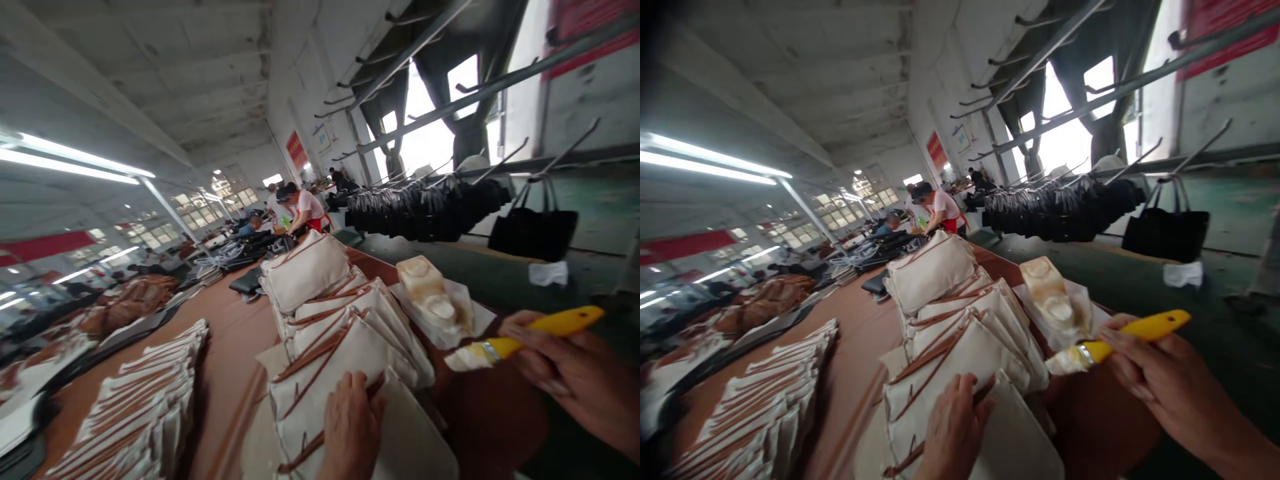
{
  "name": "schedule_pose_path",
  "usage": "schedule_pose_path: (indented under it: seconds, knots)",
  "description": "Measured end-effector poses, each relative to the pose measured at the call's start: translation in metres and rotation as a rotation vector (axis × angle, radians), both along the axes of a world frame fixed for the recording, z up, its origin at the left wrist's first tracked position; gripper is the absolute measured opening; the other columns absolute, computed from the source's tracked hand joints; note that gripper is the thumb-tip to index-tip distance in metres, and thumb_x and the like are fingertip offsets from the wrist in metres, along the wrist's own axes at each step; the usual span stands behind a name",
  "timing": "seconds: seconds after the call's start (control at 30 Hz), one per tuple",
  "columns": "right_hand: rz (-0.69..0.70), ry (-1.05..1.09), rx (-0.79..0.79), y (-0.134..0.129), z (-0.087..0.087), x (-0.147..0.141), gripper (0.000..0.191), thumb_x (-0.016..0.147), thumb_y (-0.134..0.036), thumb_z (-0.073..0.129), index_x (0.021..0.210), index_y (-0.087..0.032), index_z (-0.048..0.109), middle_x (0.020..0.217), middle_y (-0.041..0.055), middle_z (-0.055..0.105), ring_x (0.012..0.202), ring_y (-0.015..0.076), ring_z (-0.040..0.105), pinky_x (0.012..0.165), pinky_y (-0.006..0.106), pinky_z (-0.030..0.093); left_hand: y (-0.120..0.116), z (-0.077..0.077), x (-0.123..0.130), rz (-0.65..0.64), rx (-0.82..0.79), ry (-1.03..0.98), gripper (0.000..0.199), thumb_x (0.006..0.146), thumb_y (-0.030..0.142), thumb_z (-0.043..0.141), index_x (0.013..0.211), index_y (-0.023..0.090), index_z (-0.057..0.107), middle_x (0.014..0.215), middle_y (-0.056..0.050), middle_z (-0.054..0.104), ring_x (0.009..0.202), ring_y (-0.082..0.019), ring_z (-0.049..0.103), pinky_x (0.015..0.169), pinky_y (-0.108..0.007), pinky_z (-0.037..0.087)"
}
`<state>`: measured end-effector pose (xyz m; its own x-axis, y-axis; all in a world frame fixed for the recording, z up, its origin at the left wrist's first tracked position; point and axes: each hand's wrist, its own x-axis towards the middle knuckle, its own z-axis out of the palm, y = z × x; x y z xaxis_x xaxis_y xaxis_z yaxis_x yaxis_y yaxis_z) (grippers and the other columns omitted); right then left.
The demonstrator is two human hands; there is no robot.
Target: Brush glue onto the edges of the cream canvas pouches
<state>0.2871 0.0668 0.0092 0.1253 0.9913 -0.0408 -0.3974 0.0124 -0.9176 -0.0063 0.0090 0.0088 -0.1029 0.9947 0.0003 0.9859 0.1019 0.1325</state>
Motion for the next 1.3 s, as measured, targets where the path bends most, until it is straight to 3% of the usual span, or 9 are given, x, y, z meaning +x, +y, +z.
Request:
schedule_pose_path:
  seconds: [0.13, 0.27, 0.43, 0.7, 0.83, 1.0, 1.2, 1.3]
  knots:
    - [0.113, 0.111, 0.0, -0.001, 0.002, 0.001, 0.026, 0.084, -0.041, 0.075, 0.083, -0.017, 0.062, 0.045, -0.0057, 0.036, 0.039, 0.0064, 0.029, 0.038, 0.019, 0.022, 0.013, -0.001, 0.005, -0.094, 0.083, -0.1, 0.022, 0.089, 0.031, 0.055, 0.108, 0.021, 0.061, 0.108, -0.01, 0.065, 0.101, -0.027, 0.061, 0.084, -0.038, 0.045]
    - [0.12, 0.109, 0.029, 0.003, 0.002, -0.011, 0.03, 0.082, -0.041, 0.076, 0.086, -0.017, 0.059, 0.044, -0.0078, 0.037, 0.038, 0.0056, 0.027, 0.038, 0.018, 0.02, 0.027, -0.013, 0.002, -0.011, 0.077, -0.261, 0.016, 0.086, 0.031, 0.057, 0.097, 0.021, 0.063, 0.096, -0.006, 0.066, 0.091, -0.024, 0.061, 0.076, -0.033, 0.041]
    - [0.208, 0.079, 0.036, 0.011, -0.011, -0.03, 0.029, 0.085, -0.041, 0.071, 0.087, -0.016, 0.057, 0.044, -0.0094, 0.035, 0.038, 0.0057, 0.023, 0.039, 0.019, 0.016, 0.032, -0.026, -0.007, 0.01, 0.023, -0.475, 0.011, 0.082, 0.025, 0.058, 0.08, 0.019, 0.067, 0.085, -0.002, 0.064, 0.075, -0.017, 0.06, 0.067, -0.027, 0.041]
    - [0.365, -0.091, 0.08, 0.015, -0.009, -0.077, 0.034, 0.081, -0.048, 0.068, 0.078, -0.016, 0.054, 0.046, -0.0091, 0.033, 0.04, 0.0066, 0.025, 0.04, 0.02, 0.017, 0.019, -0.02, 0.002, 0.039, 0.031, -0.619, 0.014, 0.078, 0.026, 0.058, 0.077, 0.019, 0.07, 0.078, 0.0, 0.062, 0.071, -0.015, 0.059, 0.066, -0.025, 0.044]
    - [0.392, -0.166, 0.117, 0.022, -0.018, -0.091, 0.032, 0.083, -0.047, 0.066, 0.077, -0.018, 0.054, 0.047, -0.0075, 0.036, 0.041, 0.0085, 0.029, 0.04, 0.021, 0.02, 0.012, -0.022, 0.003, 0.026, 0.059, -0.691, 0.018, 0.078, 0.032, 0.06, 0.074, 0.019, 0.072, 0.074, -0.001, 0.061, 0.069, -0.016, 0.058, 0.065, -0.025, 0.044]
    - [0.284, -0.202, 0.154, 0.031, -0.025, -0.083, 0.032, 0.087, -0.048, 0.063, 0.082, -0.017, 0.057, 0.05, -0.0066, 0.037, 0.044, 0.0099, 0.031, 0.043, 0.022, 0.023, 0.006, -0.028, 0.0, -0.017, 0.082, -0.741, 0.025, 0.079, 0.042, 0.063, 0.074, 0.019, 0.072, 0.074, -0.002, 0.061, 0.068, -0.016, 0.058, 0.064, -0.025, 0.045]
    - [0.395, -0.242, 0.172, 0.019, -0.018, -0.079, 0.033, 0.09, -0.048, 0.06, 0.078, -0.018, 0.054, 0.048, -0.0076, 0.035, 0.042, 0.0092, 0.03, 0.042, 0.023, 0.022, -0.001, -0.037, 0.0, -0.085, 0.188, -0.716, 0.024, 0.083, 0.042, 0.064, 0.076, 0.02, 0.071, 0.073, -0.001, 0.06, 0.066, -0.014, 0.059, 0.061, -0.023, 0.045]
    - [0.354, -0.29, 0.198, 0.019, -0.017, -0.077, 0.032, 0.089, -0.047, 0.061, 0.08, -0.017, 0.056, 0.051, -0.0063, 0.037, 0.045, 0.0099, 0.033, 0.043, 0.023, 0.024, -0.009, -0.042, 0.001, -0.198, 0.287, -0.634, 0.025, 0.09, 0.041, 0.058, 0.08, 0.022, 0.07, 0.075, -0.002, 0.061, 0.067, -0.014, 0.06, 0.061, -0.022, 0.047]
